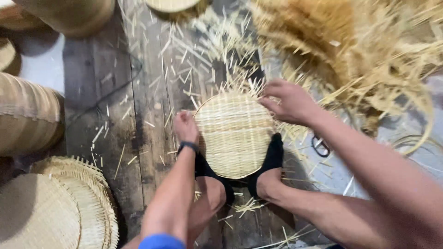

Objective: The person sits on the floor assembling round bamboo steamer trays. They press a woven bamboo mat into a bamboo rim, trim the protruding mat edges with scissors, and work the rim around the mat to secure it, setting finished trays aside.

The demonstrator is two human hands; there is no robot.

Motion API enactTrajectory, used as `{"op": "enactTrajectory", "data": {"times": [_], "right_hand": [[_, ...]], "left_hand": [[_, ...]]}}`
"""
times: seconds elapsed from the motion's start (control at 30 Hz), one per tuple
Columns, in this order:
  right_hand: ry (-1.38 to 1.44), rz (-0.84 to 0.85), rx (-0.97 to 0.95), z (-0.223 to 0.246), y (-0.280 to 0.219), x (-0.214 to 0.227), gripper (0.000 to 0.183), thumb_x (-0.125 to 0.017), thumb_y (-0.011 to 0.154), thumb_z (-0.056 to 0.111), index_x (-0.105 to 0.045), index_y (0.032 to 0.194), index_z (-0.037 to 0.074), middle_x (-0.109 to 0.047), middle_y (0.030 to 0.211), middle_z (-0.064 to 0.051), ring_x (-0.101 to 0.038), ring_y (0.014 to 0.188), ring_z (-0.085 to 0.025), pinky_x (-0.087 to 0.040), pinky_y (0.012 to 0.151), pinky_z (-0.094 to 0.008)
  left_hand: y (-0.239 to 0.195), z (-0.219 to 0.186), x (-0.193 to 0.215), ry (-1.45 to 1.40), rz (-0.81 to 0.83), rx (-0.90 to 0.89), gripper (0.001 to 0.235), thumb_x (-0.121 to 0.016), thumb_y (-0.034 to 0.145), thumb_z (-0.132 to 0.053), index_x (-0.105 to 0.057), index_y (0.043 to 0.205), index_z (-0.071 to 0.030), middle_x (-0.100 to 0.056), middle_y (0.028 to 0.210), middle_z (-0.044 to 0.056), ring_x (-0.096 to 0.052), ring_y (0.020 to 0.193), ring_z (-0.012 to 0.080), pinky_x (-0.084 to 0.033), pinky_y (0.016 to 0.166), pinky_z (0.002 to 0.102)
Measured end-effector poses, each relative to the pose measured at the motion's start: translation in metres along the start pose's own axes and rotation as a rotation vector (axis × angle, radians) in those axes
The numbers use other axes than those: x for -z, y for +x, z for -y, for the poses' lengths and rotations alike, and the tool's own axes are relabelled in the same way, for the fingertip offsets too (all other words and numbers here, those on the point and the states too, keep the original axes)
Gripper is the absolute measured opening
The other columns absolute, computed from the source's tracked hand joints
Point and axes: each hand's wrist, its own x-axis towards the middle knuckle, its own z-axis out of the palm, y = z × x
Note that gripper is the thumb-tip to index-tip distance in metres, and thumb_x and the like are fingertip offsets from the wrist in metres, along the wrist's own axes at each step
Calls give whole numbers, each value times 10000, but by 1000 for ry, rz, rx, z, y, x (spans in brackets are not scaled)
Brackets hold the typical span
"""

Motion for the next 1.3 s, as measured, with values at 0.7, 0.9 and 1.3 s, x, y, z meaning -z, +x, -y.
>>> {"op": "enactTrajectory", "data": {"times": [0.7,0.9,1.3], "right_hand": [[484,102,-869,-40,-80,-150,368,-636,963,364,-724,1088,29,-768,969,-185,-726,878,-282,-571,832,-415],[607,-315,-822,-51,-82,-137,486,-561,970,450,-699,1032,-12,-673,889,-204,-623,798,-340,-509,755,-458],[1218,-284,-681,-137,-133,-223,641,-435,1062,554,-514,1415,24,-555,1436,-179,-509,1314,-242,-381,1088,-386]], "left_hand": [[-64,-45,29,-36,-11,385,461,-520,1027,-434,-673,1195,-33,-704,1165,125,-647,1068,268,-499,948,413],[-79,-102,51,-715,-168,391,402,-416,1075,-398,-670,1038,-89,-710,1085,86,-642,974,226,-523,884,418],[-61,31,79,-579,154,588,562,-592,1021,-587,-695,1201,-65,-615,894,64,-568,740,196,-466,591,373]]}}
